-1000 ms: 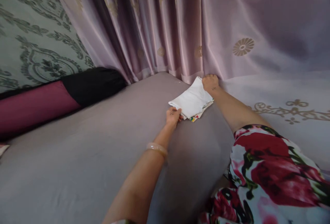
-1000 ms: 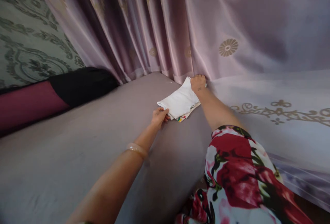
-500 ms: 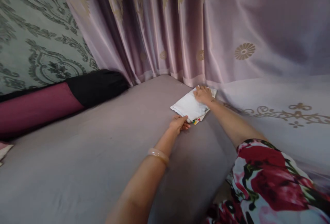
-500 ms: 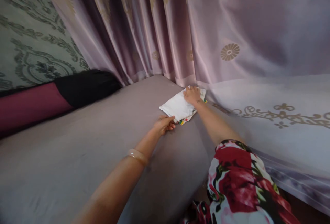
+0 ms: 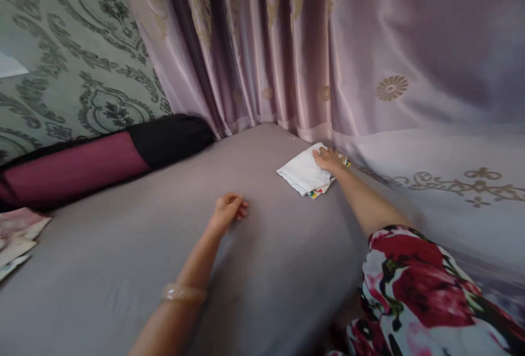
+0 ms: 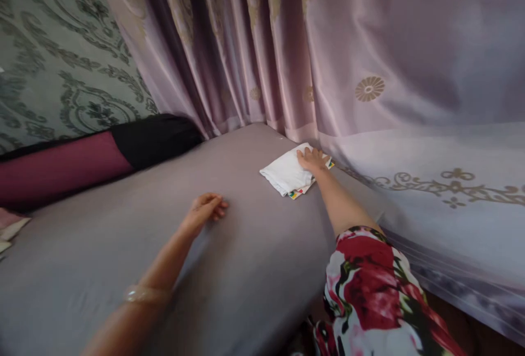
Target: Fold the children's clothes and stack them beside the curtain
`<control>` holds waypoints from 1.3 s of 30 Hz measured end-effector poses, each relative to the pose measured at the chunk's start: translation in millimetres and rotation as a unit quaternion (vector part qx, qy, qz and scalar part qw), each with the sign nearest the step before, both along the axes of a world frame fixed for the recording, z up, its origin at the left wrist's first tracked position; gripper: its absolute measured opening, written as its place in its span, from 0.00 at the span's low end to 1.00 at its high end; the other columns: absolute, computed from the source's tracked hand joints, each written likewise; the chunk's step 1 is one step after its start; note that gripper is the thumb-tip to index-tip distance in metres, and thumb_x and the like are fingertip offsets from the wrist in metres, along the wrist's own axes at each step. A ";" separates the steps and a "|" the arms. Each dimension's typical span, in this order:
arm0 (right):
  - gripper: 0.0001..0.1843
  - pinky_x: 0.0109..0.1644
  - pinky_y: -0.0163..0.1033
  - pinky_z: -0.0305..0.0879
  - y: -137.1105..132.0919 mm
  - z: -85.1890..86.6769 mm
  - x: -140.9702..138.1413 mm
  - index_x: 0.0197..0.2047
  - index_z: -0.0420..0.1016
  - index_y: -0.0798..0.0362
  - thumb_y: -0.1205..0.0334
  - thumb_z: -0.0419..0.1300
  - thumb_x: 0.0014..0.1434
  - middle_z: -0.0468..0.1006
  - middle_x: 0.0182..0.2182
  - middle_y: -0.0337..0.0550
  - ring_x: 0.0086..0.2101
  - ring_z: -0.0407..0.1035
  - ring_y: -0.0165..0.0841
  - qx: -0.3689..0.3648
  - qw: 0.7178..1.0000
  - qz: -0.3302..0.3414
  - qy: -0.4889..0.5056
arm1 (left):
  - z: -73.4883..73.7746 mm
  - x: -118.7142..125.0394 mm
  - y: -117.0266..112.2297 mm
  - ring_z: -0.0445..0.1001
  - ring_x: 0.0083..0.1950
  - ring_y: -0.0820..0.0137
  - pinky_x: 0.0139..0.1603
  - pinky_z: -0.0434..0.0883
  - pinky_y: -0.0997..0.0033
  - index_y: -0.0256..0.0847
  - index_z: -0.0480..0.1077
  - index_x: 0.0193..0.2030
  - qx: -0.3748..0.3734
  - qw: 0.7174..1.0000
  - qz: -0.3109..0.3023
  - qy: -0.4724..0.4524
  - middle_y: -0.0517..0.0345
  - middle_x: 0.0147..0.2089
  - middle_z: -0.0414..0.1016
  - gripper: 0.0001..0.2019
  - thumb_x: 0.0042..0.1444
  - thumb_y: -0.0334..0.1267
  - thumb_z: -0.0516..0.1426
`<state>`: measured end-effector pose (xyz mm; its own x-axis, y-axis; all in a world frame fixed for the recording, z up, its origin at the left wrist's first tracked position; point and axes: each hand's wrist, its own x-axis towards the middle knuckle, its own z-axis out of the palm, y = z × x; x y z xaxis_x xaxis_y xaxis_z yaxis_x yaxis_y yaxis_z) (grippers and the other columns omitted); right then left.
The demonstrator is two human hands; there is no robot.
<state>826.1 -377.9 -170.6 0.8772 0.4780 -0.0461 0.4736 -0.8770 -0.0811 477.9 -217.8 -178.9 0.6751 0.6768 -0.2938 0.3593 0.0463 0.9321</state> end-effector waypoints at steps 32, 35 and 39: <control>0.37 0.63 0.68 0.36 43.9 -19.9 -109.0 0.67 0.56 0.59 0.44 0.34 0.66 0.45 0.69 0.61 0.67 0.36 0.54 0.042 0.995 0.075 -0.048 | -28.4 -132.8 49.3 0.61 0.63 0.56 0.59 0.62 0.53 0.38 0.65 0.58 0.511 0.787 0.100 0.331 0.43 0.63 0.65 0.20 0.65 0.42 0.43; 0.36 0.63 0.67 0.38 48.1 -20.0 -106.5 0.65 0.59 0.61 0.45 0.35 0.66 0.48 0.67 0.64 0.66 0.40 0.54 0.041 0.995 0.071 -0.062 | -27.7 -131.5 50.1 0.62 0.62 0.57 0.59 0.61 0.55 0.37 0.65 0.57 0.517 0.783 0.104 0.331 0.44 0.62 0.66 0.20 0.65 0.41 0.43; 0.34 0.64 0.65 0.36 69.9 -24.4 -133.4 0.65 0.58 0.63 0.49 0.38 0.67 0.51 0.66 0.66 0.66 0.39 0.51 0.050 0.982 0.125 -0.132 | -29.0 -131.1 51.1 0.62 0.62 0.57 0.60 0.60 0.56 0.35 0.65 0.56 0.525 0.777 0.103 0.331 0.43 0.61 0.66 0.20 0.66 0.41 0.42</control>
<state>692.7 -308.1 -195.1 0.7067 0.6704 0.2261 0.6894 -0.7243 -0.0069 346.8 -166.7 -207.8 0.4567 0.8519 0.2563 0.8622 -0.4948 0.1086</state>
